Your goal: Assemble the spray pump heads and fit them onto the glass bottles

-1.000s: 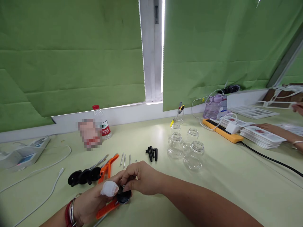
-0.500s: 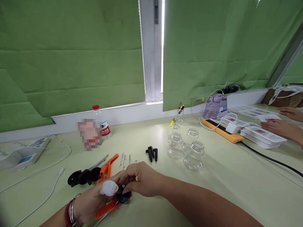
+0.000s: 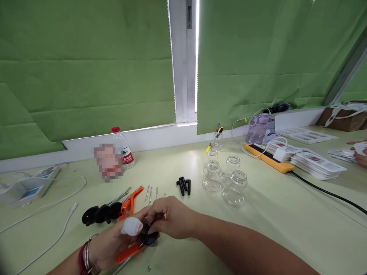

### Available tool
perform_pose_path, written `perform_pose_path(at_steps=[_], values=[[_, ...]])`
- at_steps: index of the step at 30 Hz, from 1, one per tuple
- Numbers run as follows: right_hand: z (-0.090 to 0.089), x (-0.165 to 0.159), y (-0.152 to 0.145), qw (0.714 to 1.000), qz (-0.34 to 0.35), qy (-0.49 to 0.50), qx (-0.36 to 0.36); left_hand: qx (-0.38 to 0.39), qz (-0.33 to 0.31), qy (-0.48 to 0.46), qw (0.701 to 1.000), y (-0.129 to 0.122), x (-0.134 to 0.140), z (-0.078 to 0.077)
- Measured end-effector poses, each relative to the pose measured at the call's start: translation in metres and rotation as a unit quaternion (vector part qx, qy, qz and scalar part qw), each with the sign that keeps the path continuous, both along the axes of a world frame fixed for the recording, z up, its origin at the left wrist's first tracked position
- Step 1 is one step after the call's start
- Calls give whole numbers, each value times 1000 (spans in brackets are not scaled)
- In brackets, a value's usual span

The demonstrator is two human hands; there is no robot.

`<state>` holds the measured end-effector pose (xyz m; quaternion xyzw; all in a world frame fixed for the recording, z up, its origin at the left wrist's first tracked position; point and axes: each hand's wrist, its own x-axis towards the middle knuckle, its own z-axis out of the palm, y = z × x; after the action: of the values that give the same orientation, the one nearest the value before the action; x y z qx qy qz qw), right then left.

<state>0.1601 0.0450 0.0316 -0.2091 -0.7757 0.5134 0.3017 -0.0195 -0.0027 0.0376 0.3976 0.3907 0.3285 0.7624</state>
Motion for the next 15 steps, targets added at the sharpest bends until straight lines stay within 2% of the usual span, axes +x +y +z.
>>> perform_pose_path(at_steps=[5,8,12,15], values=[[-9,-1,4,994,-82,-38,-62,-23,-8,-52,998,4,-1,0],[-18,2,15,991,-48,-82,-94,-44,-14,-63,997,10,-5,1],[-24,8,30,990,-41,-119,-59,-85,-44,-79,992,22,-12,0],[-22,11,35,987,-45,-149,-47,-98,-43,-89,990,28,-17,-1]])
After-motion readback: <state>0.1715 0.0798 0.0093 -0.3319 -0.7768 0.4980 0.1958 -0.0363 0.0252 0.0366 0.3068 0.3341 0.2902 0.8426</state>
